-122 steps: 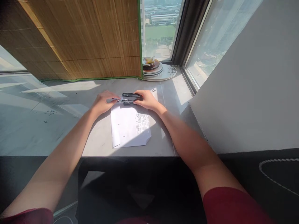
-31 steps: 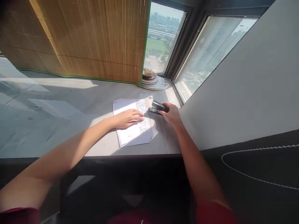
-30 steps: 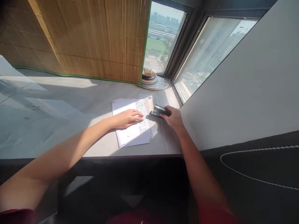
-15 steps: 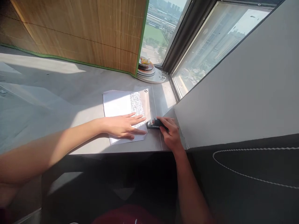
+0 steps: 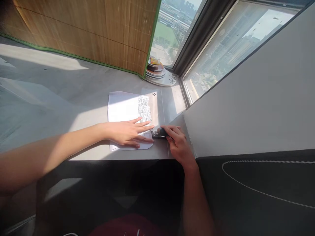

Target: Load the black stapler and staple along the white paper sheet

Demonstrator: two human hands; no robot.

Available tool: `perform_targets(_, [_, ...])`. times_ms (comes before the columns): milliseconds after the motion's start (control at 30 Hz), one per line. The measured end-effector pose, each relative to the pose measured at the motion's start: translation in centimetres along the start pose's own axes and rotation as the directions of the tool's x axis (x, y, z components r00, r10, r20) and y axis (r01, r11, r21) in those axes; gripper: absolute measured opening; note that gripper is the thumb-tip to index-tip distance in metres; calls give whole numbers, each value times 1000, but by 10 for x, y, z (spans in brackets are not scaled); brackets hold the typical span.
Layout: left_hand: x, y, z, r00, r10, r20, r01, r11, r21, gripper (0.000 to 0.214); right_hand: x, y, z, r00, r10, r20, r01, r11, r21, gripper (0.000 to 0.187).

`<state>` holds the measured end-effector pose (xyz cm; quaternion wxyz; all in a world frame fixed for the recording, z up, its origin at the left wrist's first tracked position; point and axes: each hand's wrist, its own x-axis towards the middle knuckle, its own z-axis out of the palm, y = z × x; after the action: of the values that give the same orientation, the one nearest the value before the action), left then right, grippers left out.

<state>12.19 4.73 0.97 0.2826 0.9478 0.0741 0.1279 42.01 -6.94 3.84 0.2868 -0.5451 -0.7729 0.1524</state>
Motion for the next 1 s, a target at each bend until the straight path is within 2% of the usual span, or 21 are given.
perform_targets(133, [0, 4, 1, 1000, -13, 26, 13, 1000, 17, 56, 0, -5, -1, 999, -16, 44, 17, 1000, -24, 55])
perform_targets(400, [2, 11, 1, 996, -7, 86, 5, 1000, 25, 55, 1, -26, 21, 998, -63, 29, 64, 998, -22, 66])
perform_targets(533, [3, 12, 1, 997, -15, 74, 13, 1000, 25, 56, -1, -28, 27, 996, -89, 16, 90, 994, -66, 70])
perform_targets(800, [2, 18, -1, 991, -48, 128, 29, 989, 146, 56, -2, -24, 33, 987, -160, 31, 163, 968, -190, 72])
perform_targets(1000, [3, 21, -2, 986, -71, 151, 51, 990, 133, 56, -1, -29, 33, 987, -158, 29, 161, 967, -198, 74])
